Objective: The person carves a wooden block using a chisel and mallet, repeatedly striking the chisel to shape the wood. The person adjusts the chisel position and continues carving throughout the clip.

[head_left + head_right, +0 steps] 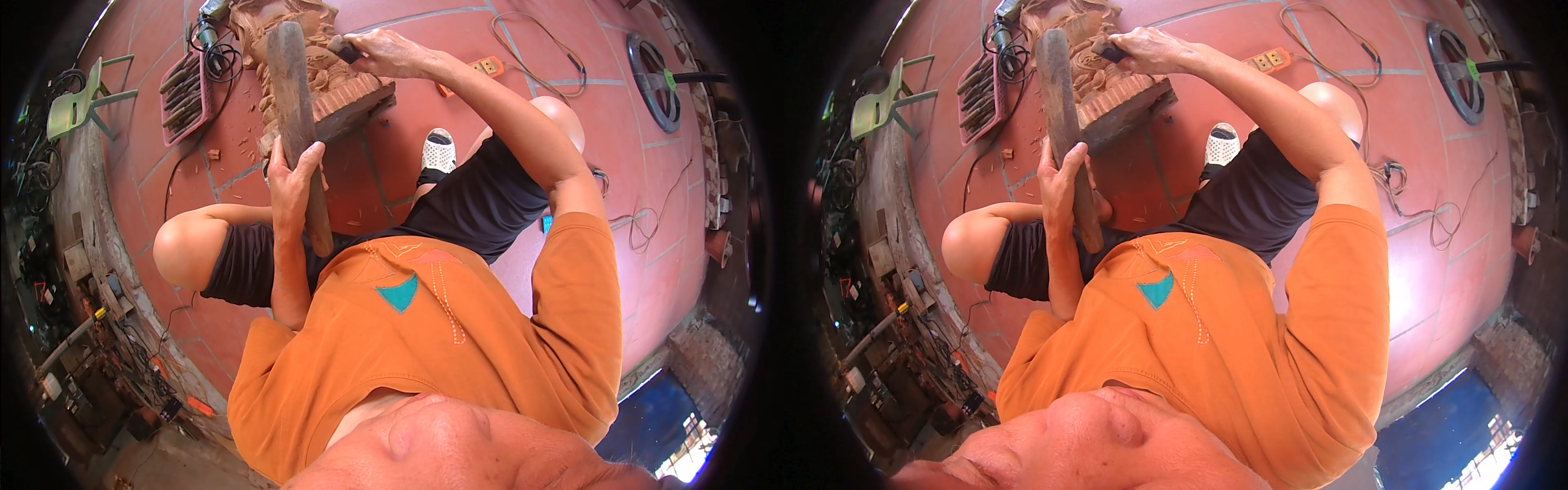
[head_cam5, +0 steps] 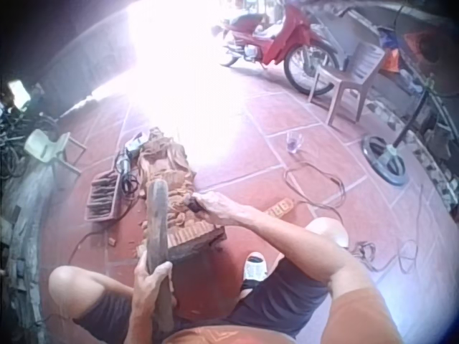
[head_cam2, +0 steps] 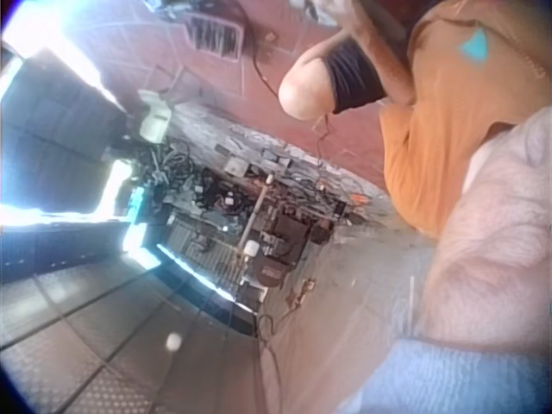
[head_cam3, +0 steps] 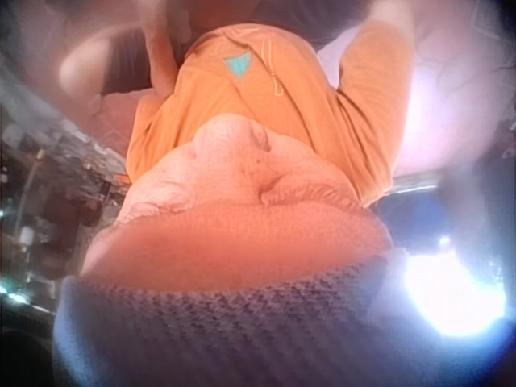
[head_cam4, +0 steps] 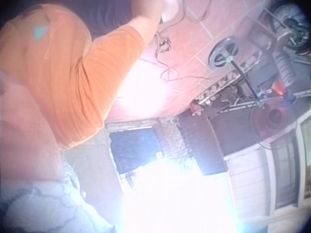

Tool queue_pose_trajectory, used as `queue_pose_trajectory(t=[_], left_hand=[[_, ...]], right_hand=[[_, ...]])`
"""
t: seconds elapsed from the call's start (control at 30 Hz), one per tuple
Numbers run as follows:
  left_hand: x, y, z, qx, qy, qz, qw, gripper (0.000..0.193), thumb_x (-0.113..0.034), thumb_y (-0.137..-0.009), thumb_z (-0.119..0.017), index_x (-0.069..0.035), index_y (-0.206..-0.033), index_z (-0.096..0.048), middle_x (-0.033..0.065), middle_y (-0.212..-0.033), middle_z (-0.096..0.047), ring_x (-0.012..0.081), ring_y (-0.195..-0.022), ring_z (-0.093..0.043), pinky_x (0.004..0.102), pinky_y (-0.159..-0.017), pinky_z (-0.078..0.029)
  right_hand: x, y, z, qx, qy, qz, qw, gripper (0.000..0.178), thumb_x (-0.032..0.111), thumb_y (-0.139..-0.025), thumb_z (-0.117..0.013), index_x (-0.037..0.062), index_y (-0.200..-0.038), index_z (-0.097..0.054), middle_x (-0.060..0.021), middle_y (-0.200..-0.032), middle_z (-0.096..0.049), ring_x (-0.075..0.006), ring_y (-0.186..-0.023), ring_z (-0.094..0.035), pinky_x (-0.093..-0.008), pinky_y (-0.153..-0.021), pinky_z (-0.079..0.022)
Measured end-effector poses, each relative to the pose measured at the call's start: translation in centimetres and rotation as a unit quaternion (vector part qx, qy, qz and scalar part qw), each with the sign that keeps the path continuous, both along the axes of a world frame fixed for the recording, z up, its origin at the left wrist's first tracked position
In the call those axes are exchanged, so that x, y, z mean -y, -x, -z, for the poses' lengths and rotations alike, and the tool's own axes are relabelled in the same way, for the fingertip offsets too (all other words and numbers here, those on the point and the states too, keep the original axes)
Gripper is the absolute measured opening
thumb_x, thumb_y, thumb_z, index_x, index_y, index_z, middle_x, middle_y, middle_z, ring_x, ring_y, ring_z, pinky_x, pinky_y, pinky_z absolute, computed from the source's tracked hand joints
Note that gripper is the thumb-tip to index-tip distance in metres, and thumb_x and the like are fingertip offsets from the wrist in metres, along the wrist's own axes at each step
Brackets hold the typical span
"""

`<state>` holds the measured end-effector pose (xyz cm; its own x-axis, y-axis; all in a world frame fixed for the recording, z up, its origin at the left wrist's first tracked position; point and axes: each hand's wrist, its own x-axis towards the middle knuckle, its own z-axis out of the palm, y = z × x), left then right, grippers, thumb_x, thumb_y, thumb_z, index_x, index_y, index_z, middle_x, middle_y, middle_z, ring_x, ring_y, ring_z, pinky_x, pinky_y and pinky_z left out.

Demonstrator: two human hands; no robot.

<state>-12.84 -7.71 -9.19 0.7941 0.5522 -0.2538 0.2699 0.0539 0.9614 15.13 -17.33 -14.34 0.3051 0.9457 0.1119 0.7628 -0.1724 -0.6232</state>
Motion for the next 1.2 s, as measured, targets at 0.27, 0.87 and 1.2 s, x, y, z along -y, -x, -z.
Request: queue_pose_trajectory(t=[0.27,0.87,1.2], left_hand=[[-0.2,0.2,0.1,0.005,0.006,-0.013,1.0,0.032,-0.024,-0.095,-0.073,-0.003,-0.113,-0.057,0.002,-0.075,-0.059,0.01,-0.056,-0.057,0.0253,-0.051,-0.048],[-0.1,0.0,0.1,-0.004,-0.007,-0.005,1.0,0.035,-0.026,-0.095,-0.073,-0.002,-0.113,-0.057,0.0023,-0.076,-0.06,0.0105,-0.056,-0.058,0.0255,-0.051,-0.048],[0.3,-0.1,0.3,0.153,0.022,-0.064,0.986,0.03,-0.015,-0.096,-0.07,-0.002,-0.116,-0.052,0.0044,-0.081,-0.059,0.0114,-0.058,-0.058,0.0258,-0.051,-0.05]], right_hand=[[-0.2,0.6,-0.2,0.004,0.029,0.012,0.999,0.041,0.028,-0.092,-0.073,0.0032,-0.121,-0.059,-0.0203,-0.086,-0.07,-0.0404,-0.083,-0.07,-0.0494,-0.073,-0.054],[0.1,1.4,-1.9,0.009,0.052,0.002,0.999,0.036,0.017,-0.091,-0.068,-0.0006,-0.119,-0.055,-0.0249,-0.091,-0.071,-0.0415,-0.082,-0.072,-0.0515,-0.073,-0.057],[-0.1,1.0,-0.4,0.031,0.03,-0.006,0.999,0.037,0.016,-0.091,-0.069,0.0004,-0.122,-0.056,-0.0236,-0.09,-0.07,-0.0416,-0.084,-0.07,-0.0514,-0.075,-0.056]])
